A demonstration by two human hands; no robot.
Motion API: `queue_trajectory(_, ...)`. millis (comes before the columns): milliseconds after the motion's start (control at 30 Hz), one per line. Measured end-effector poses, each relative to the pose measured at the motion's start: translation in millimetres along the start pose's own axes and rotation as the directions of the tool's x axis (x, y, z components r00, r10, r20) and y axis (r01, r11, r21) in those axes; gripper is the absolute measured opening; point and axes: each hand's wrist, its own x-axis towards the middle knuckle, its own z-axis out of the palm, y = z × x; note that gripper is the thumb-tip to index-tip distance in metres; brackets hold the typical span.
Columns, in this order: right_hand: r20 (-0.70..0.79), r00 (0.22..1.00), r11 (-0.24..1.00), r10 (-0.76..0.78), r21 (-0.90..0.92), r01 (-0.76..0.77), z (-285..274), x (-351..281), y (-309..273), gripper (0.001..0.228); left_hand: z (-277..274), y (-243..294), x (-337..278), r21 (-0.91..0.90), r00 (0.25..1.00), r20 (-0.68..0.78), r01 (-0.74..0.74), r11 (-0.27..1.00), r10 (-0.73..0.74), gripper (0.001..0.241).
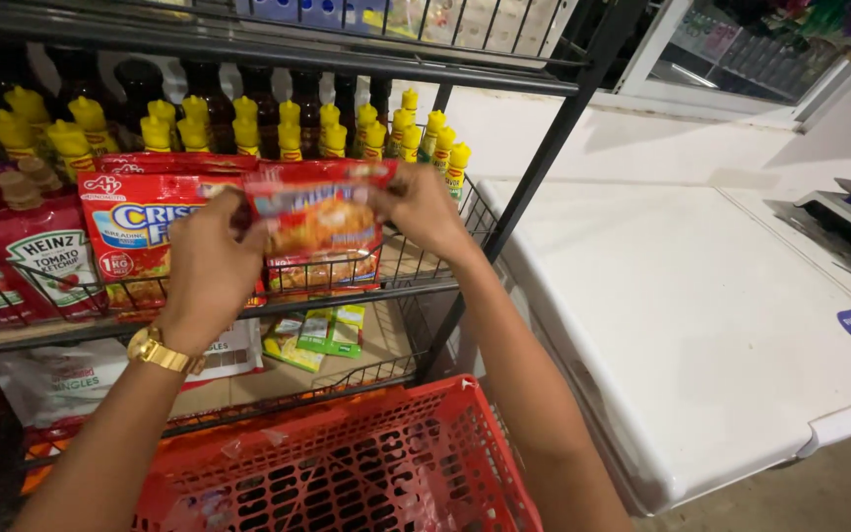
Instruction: Restocking grocery store shelves with food packets from a plastic crate.
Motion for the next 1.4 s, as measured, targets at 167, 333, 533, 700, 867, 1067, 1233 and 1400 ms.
queue_trajectory(167, 0.302, 0.917, 0.902, 0.261, -0.415, -0.12, -13, 1, 31, 0.031, 4, -1, -9, 0.124, 0.996, 0.093, -0.018, 0.992, 0.007, 0.024)
queue_trajectory(333, 0.297, 0.907, 0.903, 0.298, -0.396, -0.167, -13, 2, 3, 0.036, 7, -12, -6, 0.162, 0.991, 0.133, -0.014, 0.987, -0.008, 0.026)
queue_trajectory(533, 0.285, 0.932, 0.963, 0.223, -0.213, -0.165, -11, 10, 27, 0.036, 14, -15, -6, 0.221, 0.985, 0.171, -0.034, 0.975, -0.004, 0.027)
queue_trajectory(700, 0.266, 0.922, 0.94, 0.28, -0.273, -0.207, -13, 10, 31, 0.032, 14, -12, -8, 0.28, 0.986, 0.166, -0.069, 0.958, 0.023, 0.024)
queue_trajectory(867, 0.242, 0.969, 0.916, 0.045, -0.396, 0.057, -26, 13, 31, 0.027, 11, -12, -4, 0.076, 0.956, 0.283, 0.052, 0.996, -0.072, 0.017)
queue_trajectory(1067, 0.215, 0.951, 0.904, 0.221, -0.41, -0.117, -19, 9, 15, 0.026, 12, -20, 7, 0.257, 0.93, 0.367, -0.077, 0.963, -0.023, 0.015)
queue_trajectory(1233, 0.249, 0.947, 0.921, 0.2, -0.378, -0.095, -5, 6, 13, 0.021, 6, -26, 15, 0.352, 0.904, 0.424, -0.108, 0.93, -0.056, 0.022)
queue_trajectory(1400, 0.181, 0.981, 0.853, 0.073, -0.522, 0.033, 2, 4, 10, 0.029, -10, -11, 0, 0.319, 0.916, 0.4, -0.103, 0.942, -0.036, 0.018)
